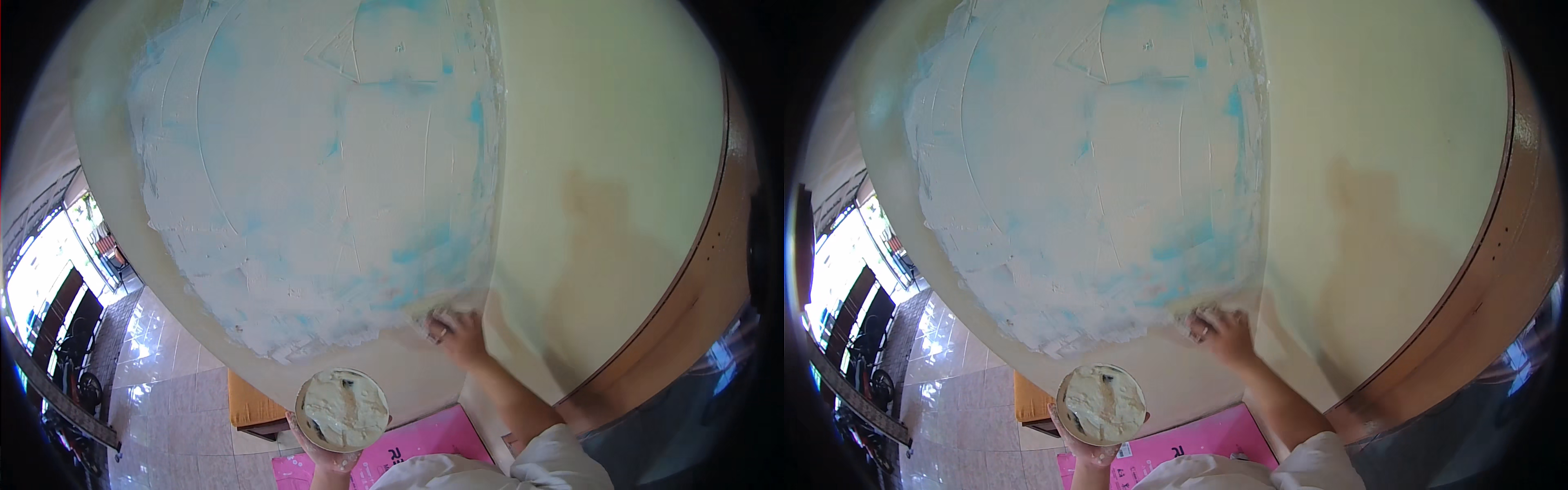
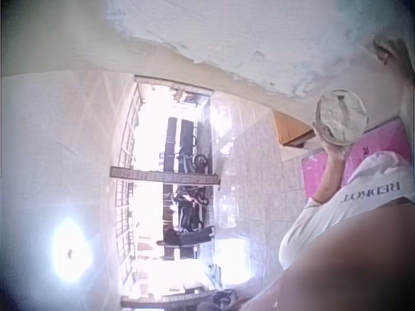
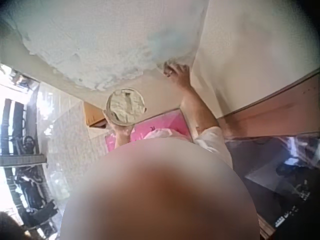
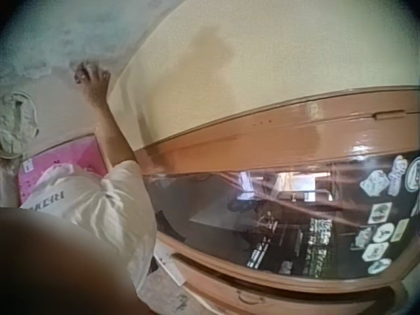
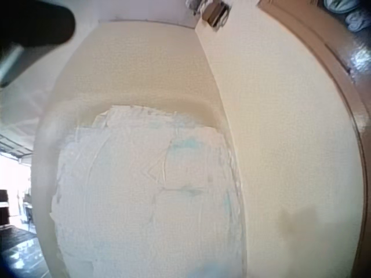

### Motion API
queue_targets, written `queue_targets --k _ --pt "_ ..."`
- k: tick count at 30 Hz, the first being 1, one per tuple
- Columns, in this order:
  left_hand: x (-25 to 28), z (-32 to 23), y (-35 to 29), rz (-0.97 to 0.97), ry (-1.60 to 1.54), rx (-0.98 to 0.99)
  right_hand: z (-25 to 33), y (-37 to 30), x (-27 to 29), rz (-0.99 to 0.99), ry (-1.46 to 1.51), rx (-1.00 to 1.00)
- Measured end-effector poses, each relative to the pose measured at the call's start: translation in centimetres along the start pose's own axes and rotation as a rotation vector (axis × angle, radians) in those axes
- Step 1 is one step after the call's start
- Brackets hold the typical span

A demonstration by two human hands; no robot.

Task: The person applies a white plaster compound to a wall using a plastic scraper.

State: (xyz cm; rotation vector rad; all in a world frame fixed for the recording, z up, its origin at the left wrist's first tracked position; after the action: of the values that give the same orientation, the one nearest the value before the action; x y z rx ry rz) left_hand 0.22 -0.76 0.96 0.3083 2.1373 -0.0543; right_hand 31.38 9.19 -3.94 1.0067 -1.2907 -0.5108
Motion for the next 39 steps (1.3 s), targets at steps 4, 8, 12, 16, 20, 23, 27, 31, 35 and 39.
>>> queue_targets --k 4,8,12,16,20,23,27,31,35,39 --pt "-0.5 0.1 0.0 -0.017 -0.048 0.023 -4.0 12.2 8.8 -0.391 -0.053 0.035" --pt "0.7 1.1 1.1 -0.066 -0.203 0.042 -4.2 20.6 12.1 -0.526 -0.106 0.08" --pt "0.6 1.9 1.8 -0.026 -0.017 0.077 -3.4 15.5 2.3 -0.282 -0.112 0.022" --pt "-0.2 1.2 1.3 -0.072 -0.543 0.1 1.5 0.8 -5.5 0.013 0.029 -0.099" --pt "-0.3 1.4 1.2 -0.062 0.183 0.048 2.6 -5.2 -4.0 0.12 0.169 -0.137" --pt "0.0 1.4 1.6 -0.03 0.146 0.049 2.2 -4.6 -2.1 0.151 0.277 -0.17" --pt "-1.2 1.7 1.6 0.019 -0.461 0.144 -1.1 3.9 3.4 -0.194 0.172 -0.091" --pt "1.5 1.7 2.4 -0.033 -0.008 0.119 -1.6 16.1 8.9 -0.481 0.089 0.017" --pt "0.9 2.4 2.8 -0.074 0.062 0.098 -0.3 23.0 9.3 -0.465 0.026 0.042" --pt "0.0 2.3 2.6 -0.09 -0.284 0.169 2.9 18.3 0.0 -0.364 -0.003 0.168"
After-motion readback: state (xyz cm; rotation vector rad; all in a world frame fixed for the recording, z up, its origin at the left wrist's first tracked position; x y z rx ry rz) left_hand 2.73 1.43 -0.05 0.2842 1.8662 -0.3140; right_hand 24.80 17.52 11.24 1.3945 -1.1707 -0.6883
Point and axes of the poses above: each hand's wrist, its own y-axis towards the middle knuckle, its own x-axis out of the back of the hand, z = x × y, the point moved 2 cm from there along y, towards the middle knuckle, and after that the axes turned 6 degrees about y, right-handed, at the moved point
